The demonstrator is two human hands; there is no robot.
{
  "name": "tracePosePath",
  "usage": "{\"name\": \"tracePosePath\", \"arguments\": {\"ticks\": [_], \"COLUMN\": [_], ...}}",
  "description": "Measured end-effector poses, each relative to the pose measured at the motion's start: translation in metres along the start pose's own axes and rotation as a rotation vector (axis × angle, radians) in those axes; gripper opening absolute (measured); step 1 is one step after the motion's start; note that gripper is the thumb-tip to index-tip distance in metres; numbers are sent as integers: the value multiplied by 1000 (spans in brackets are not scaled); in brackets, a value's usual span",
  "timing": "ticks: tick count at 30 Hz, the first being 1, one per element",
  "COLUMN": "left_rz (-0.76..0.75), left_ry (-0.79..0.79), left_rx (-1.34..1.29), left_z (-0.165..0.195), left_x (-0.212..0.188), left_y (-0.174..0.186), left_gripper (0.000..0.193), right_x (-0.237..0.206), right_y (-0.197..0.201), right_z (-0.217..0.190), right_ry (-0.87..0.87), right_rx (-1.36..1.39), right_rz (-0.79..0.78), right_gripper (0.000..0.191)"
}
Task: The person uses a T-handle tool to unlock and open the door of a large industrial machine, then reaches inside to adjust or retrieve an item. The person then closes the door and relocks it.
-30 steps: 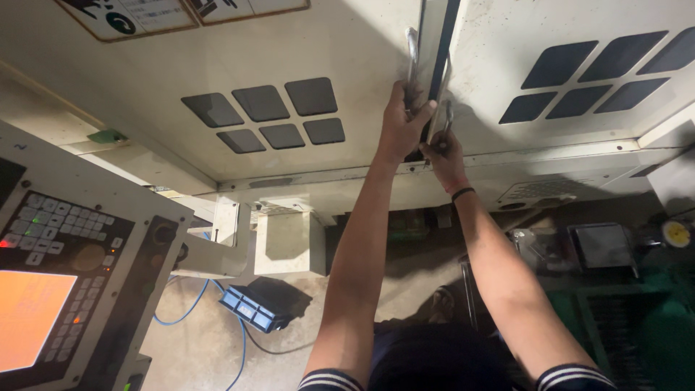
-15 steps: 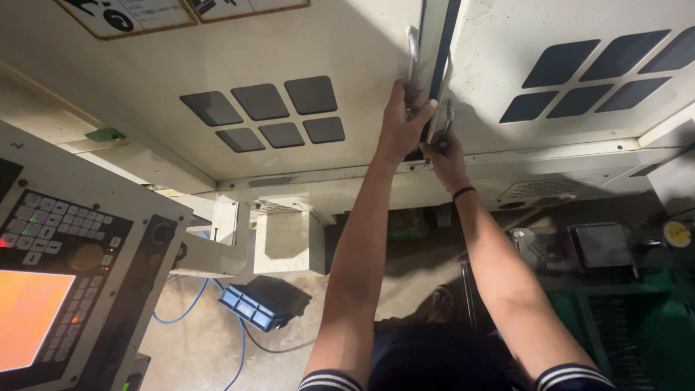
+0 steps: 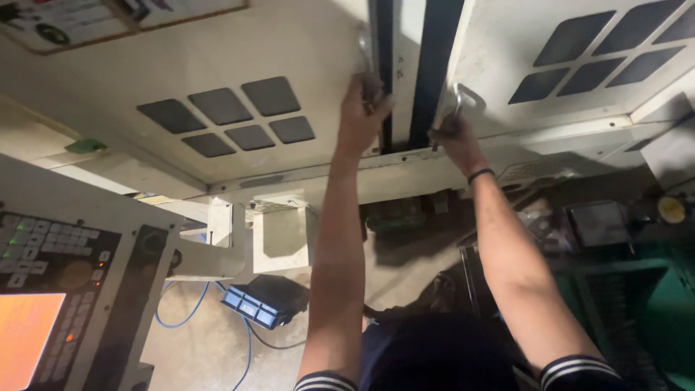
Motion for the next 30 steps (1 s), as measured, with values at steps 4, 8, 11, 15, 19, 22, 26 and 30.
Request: {"name": "tracePosePath", "arguments": {"ticks": [4, 8, 11, 15, 19, 22, 26, 30], "left_rz": [66, 130, 170, 241, 271, 314, 317, 332], "left_ry": [82, 50, 24, -42, -31, -31, -47, -59], "left_rx": [51, 119, 113, 166, 176, 123, 100, 92], "left_z": [11, 25, 28, 24, 14, 12, 15, 15], "left_x": [-3, -4, -10, -18, -21, -24, -31, -34], "left_y": [19, 42, 63, 95, 121, 137, 154, 165], "left_gripper": [28, 28, 25, 27, 29, 29, 30, 28], "right_x": [-1, 0, 0, 2, 3, 4, 3, 2], "right_y": [28, 55, 68, 70, 70, 75, 76, 74], "right_z": [-3, -4, -2, 3, 1, 21, 19, 20], "right_ry": [81, 52, 52, 80, 197, 6, 107, 93], "right_rx": [78, -2, -96, -26, -63, 48, -52, -140], "right_rz": [62, 118, 187, 240, 266, 306, 315, 330], "right_gripper": [20, 27, 31, 36, 38, 33, 35, 39]}}
Point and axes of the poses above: each hand's wrist, its own x-axis towards the middle knuckle, its own y-axis out of the back of the hand, z = x × y, the point moved 7 cm from there along x, towards the middle knuckle, and after that the axes turned 1 degree about -y, right-handed, at the moved point
